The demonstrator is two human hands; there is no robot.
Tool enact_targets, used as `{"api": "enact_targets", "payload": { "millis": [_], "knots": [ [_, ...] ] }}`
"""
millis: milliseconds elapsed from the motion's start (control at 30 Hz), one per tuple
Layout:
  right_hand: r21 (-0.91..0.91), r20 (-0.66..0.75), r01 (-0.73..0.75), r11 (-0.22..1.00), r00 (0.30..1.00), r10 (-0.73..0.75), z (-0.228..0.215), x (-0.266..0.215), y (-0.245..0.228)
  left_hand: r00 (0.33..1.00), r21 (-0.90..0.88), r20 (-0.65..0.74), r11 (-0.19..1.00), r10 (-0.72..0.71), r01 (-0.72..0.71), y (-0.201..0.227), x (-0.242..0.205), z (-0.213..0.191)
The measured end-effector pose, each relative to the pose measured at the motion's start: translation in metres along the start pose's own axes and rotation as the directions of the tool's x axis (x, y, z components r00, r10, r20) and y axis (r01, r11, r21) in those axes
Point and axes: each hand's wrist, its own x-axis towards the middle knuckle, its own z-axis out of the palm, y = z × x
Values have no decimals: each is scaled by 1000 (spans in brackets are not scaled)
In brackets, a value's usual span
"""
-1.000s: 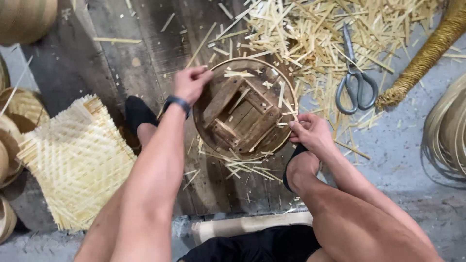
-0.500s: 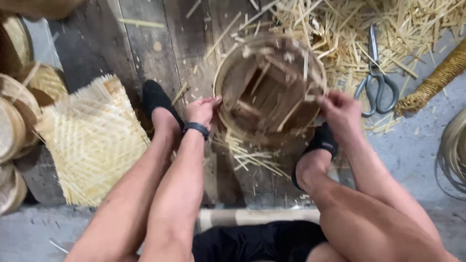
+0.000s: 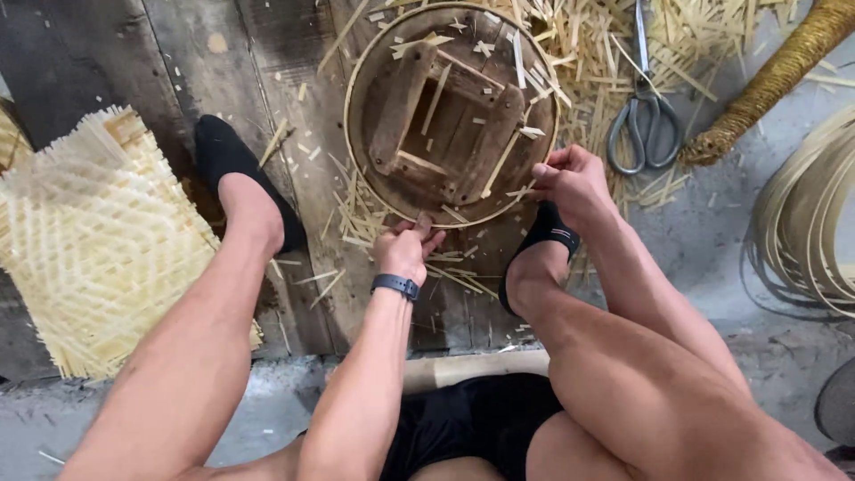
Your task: The recorder is trimming bamboo strips and assembling a woven bamboo steamer lid using a wooden mold and scissors.
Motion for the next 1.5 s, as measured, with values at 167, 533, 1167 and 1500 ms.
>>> {"api": "enact_targets", "payload": {
  "millis": [167, 533, 1167, 1500],
  "knots": [
    [-75, -85, 11, 997, 996, -17, 9, -7, -5, 999, 50, -44, 999, 0, 3, 2, -1, 1],
    [-310, 177, 358, 881, 932, -317, 92, -62, -138, 983, 288, -168, 957, 78, -26, 162, -21, 45],
    [642, 312, -170, 748, 949, -52, 35, -55, -114, 14, 370, 616, -273, 788, -888, 213, -132, 123],
    [551, 347, -74, 831, 926, -148, 52, -44, -45, 250, 664, 337, -41, 908, -746, 305, -97, 45]
  ]
}}
